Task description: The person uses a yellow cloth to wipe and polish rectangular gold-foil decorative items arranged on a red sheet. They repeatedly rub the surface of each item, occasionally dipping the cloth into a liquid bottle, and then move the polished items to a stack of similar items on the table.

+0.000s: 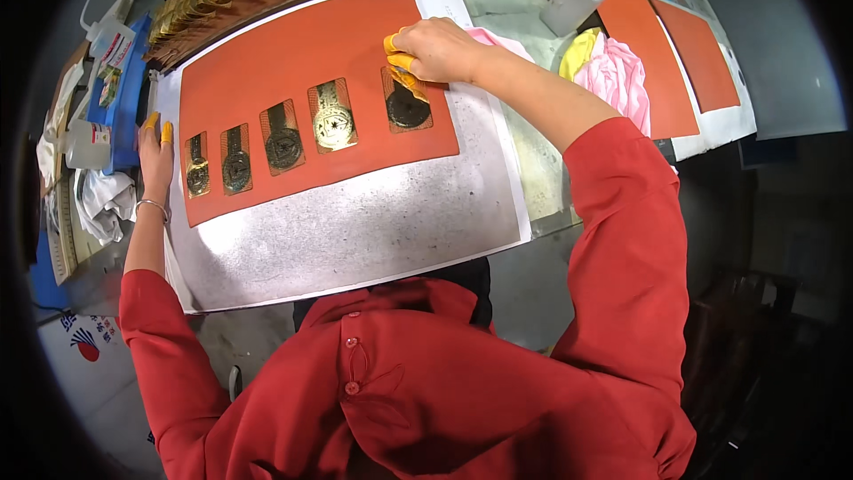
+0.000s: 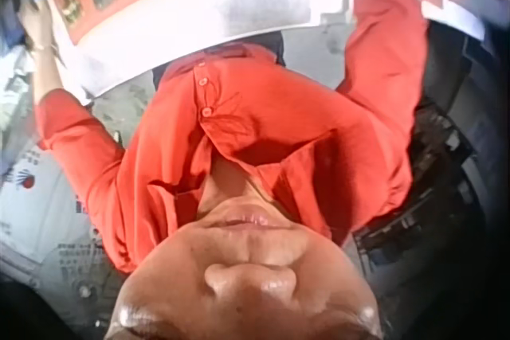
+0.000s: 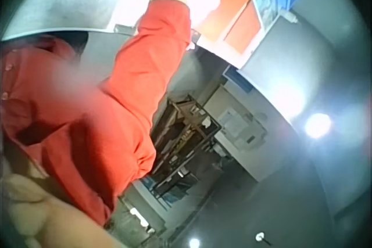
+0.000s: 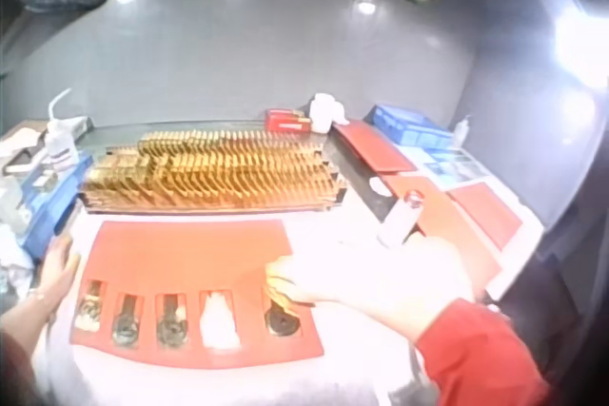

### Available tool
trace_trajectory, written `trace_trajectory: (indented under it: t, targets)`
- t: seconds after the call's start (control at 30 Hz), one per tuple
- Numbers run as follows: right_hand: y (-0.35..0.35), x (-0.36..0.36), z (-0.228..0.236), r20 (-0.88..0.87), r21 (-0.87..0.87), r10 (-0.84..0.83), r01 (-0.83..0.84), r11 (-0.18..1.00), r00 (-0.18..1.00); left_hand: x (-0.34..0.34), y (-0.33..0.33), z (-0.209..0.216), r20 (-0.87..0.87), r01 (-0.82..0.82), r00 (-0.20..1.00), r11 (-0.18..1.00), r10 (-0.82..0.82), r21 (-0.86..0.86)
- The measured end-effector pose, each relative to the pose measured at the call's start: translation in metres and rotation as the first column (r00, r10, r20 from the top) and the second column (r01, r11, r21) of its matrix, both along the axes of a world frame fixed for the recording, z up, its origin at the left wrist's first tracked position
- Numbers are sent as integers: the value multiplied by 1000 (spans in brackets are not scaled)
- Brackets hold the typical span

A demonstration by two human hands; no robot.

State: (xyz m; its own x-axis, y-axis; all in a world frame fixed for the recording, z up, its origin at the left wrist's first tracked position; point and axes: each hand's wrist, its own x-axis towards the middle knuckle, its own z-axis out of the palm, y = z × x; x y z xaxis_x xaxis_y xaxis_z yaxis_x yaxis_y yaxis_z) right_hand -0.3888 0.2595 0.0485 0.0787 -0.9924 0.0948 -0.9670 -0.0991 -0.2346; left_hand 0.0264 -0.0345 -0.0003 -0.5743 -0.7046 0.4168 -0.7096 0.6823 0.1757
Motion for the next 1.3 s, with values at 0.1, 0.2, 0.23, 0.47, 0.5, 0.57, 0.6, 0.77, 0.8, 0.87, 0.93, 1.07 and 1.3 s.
trace_trajectory:
  t: [0.1, 0.2, 0.23, 0.47, 0.5, 0.57, 0.6, 0.77, 0.8, 0.87, 0.93, 1.07, 1.3]
  targets:
    - [13, 10, -2, 5, 3, 52, -52, 999, 999, 5, 1, 0, 17, -17, 1000, 1000, 17, 3]
    - [47, 23, -7, 40, 14, 190, -190, 982, 981, 9, 2, 0, 45, -13, 999, 999, 15, -36]
    - [55, 26, -5, 70, 40, 209, -212, 976, 975, 7, 2, 0, 50, -5, 999, 999, 7, -49]
    - [47, 17, -4, 34, 45, 125, -126, 991, 992, 6, 0, -3, 31, -7, 999, 999, 8, -37]
    - [55, 26, -9, 52, 64, 188, -191, 979, 981, 8, 1, -2, 37, -11, 999, 999, 12, -44]
    - [70, 49, 4, 108, 129, 295, -307, 943, 950, 8, 4, 0, 25, -9, 1000, 998, 11, -55]
    - [66, 46, 3, 97, 53, 294, -300, 953, 951, 3, 6, 5, 35, -15, 999, 998, 17, -55]
    - [1, 20, 2, 41, -28, 6, -5, 1000, 999, -6, 1, 3, 17, 7, 1000, 1000, -7, -10]
    - [-2, 20, 6, 73, 1, -38, 38, 999, 997, -9, 2, 2, 22, -3, 1000, 1000, 3, 12]
    - [16, 35, -15, 74, -74, 157, -151, 986, 985, 3, 5, 1, 0, -31, 1000, 1000, 31, -5]
    - [38, 59, -10, 70, -47, 286, -283, 958, 956, 20, 7, 0, 25, -56, 998, 996, 58, -69]
    - [18, 22, -14, -32, -141, 91, -95, 985, 995, -5, 7, 8, 0, -10, 1000, 999, 10, -49]
    - [65, 75, 9, 57, 35, 214, -216, 976, 975, 1, 13, 5, -36, -38, 999, 998, 36, -47]
